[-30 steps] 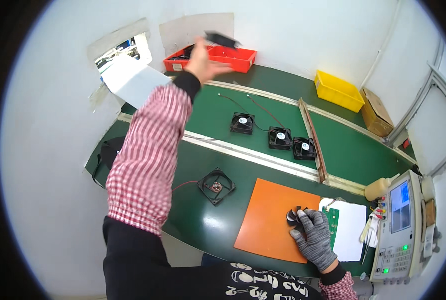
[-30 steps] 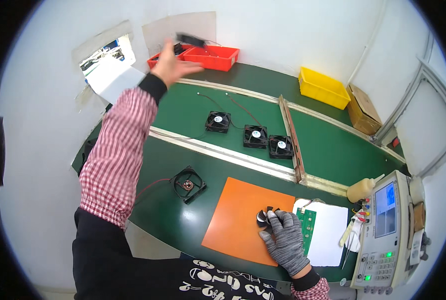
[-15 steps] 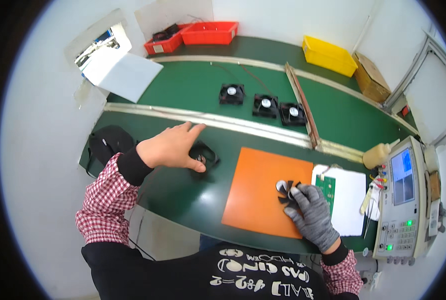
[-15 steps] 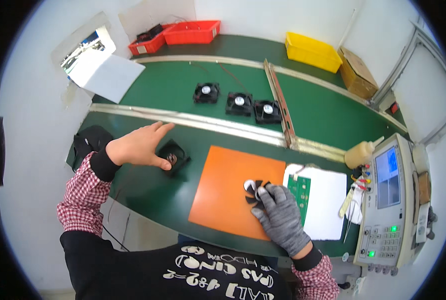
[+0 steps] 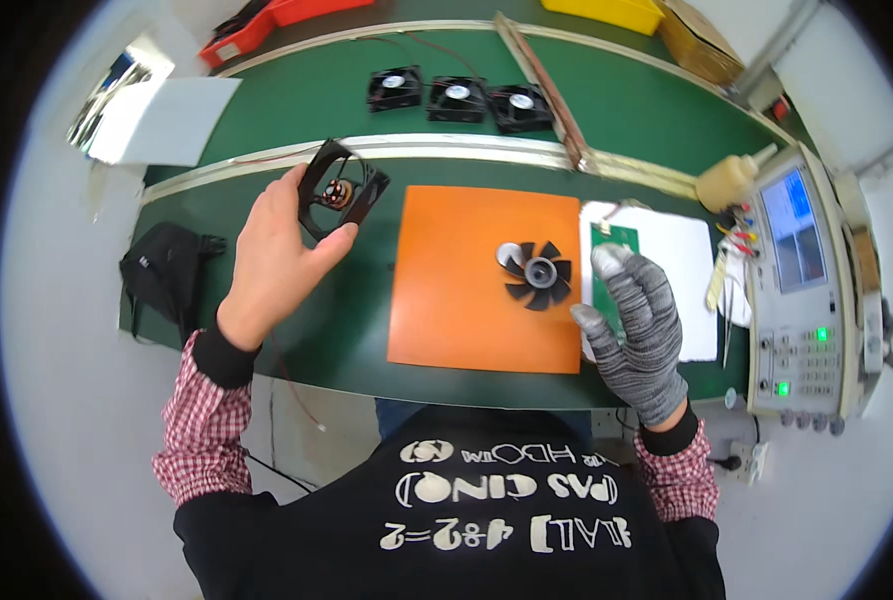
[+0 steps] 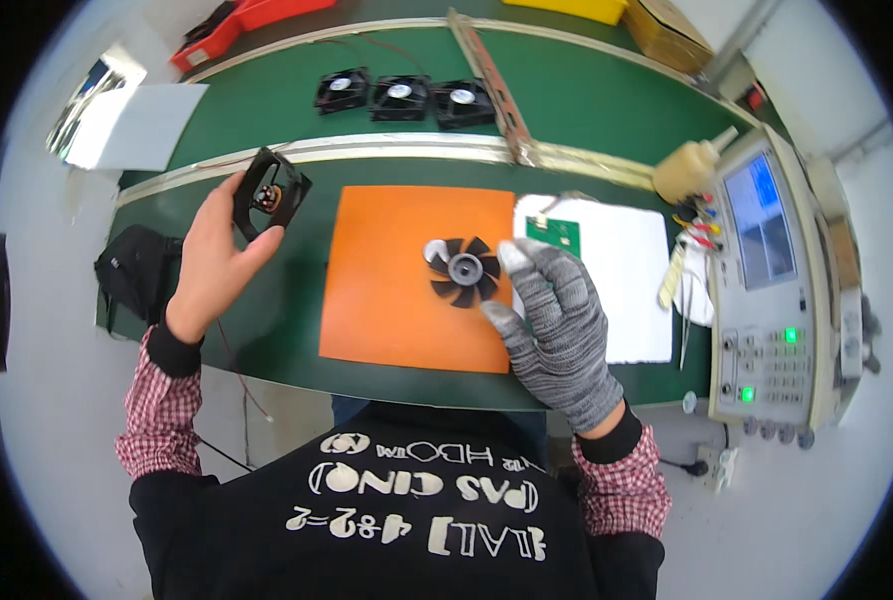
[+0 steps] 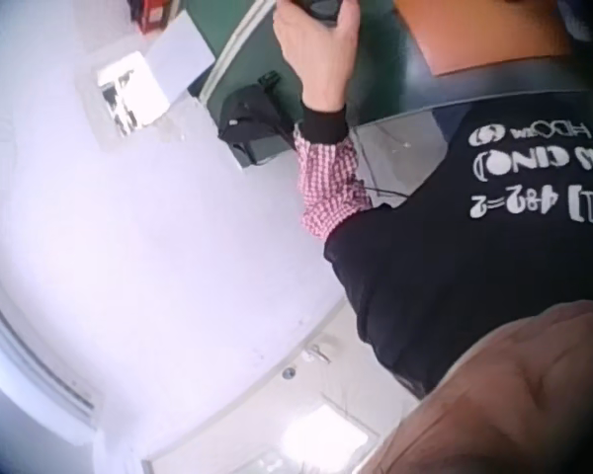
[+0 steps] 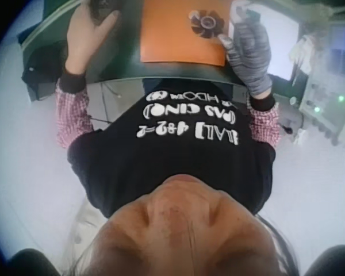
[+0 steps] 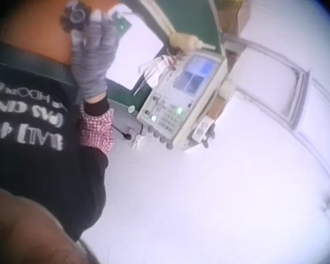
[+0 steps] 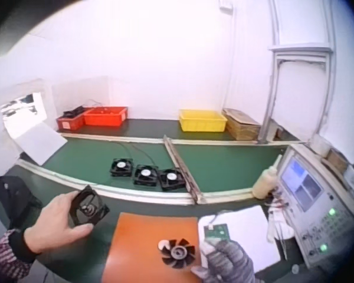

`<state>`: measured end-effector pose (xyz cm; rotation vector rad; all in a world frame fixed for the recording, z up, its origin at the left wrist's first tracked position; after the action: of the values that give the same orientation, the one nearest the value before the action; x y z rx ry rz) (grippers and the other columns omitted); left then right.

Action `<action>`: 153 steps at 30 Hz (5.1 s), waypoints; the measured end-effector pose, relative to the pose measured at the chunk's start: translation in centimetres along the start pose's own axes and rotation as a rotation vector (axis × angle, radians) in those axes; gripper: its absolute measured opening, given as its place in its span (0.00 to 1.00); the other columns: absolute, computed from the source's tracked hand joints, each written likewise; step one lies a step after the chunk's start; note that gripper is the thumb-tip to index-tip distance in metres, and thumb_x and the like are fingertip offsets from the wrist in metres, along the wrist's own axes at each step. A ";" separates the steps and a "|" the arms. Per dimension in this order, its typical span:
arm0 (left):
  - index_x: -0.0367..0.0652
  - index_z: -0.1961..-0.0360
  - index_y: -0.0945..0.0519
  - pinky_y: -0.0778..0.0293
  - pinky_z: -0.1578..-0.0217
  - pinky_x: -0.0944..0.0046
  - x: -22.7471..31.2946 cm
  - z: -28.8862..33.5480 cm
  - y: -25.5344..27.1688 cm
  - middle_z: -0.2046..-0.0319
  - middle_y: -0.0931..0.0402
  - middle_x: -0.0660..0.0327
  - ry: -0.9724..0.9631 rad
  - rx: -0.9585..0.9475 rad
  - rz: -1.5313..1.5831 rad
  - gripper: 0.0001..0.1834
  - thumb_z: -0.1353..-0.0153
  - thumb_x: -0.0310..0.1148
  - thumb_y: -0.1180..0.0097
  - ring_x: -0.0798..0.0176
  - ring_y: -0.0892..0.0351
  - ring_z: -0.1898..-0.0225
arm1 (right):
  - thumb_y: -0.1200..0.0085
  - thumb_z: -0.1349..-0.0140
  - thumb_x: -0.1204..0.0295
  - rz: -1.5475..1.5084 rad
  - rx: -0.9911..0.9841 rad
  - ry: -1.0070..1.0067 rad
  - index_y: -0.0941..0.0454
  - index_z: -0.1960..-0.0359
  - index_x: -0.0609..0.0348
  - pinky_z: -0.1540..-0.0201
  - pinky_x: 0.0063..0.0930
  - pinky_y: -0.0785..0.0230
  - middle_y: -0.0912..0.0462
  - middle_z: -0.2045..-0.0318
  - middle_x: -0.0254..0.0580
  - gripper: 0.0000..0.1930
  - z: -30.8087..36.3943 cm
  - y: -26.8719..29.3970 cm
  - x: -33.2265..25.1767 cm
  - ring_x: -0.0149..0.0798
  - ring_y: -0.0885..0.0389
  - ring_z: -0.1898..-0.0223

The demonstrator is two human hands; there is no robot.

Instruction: The person tests multiple small black cooling fans by connecting them to a green circuit board using red and black wires. They pick up each fan, connect the wires to the board, observe the fan spinning, and then disconnect and place the fan aside. The process is repeated for several fans on a green workbench.

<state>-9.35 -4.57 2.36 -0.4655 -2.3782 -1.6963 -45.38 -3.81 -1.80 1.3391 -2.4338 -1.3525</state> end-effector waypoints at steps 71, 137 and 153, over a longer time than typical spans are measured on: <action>0.37 0.47 0.30 0.24 0.61 0.67 17.2 -1.3 -6.2 0.64 0.23 0.60 0.162 -0.836 1.388 0.26 0.31 0.50 0.49 0.66 0.21 0.64 | 0.46 0.54 0.85 0.735 0.149 -0.382 0.12 0.61 0.49 0.49 0.36 0.29 0.21 0.64 0.36 0.21 13.3 31.2 7.2 0.43 0.26 0.58; 0.36 0.46 0.30 0.22 0.68 0.71 16.7 0.7 -10.9 0.61 0.21 0.60 0.422 -0.956 1.622 0.25 0.40 0.36 0.38 0.71 0.20 0.68 | 0.43 0.39 0.78 0.389 0.448 -0.397 0.20 0.50 0.57 0.52 0.36 0.26 0.19 0.56 0.46 0.15 8.2 7.9 1.8 0.45 0.20 0.56; 0.37 0.52 0.28 0.22 0.71 0.71 16.8 0.7 -11.3 0.65 0.21 0.62 0.453 -0.890 1.543 0.18 0.38 0.33 0.37 0.72 0.20 0.69 | 0.47 0.36 0.66 0.826 0.158 -0.655 0.21 0.66 0.57 0.66 0.42 0.26 0.19 0.73 0.46 0.08 10.8 11.5 7.6 0.48 0.18 0.71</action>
<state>-29.02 -4.79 -2.38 -1.3176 -0.3420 -1.4879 -62.30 0.79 -2.83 -0.2379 -2.9558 -1.4698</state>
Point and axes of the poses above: each hand's wrist, its own z-axis away from the middle knuckle, its own y-axis out of the back of the hand, x = y × z, the point moved 1 cm from there along -z, towards the middle knuckle
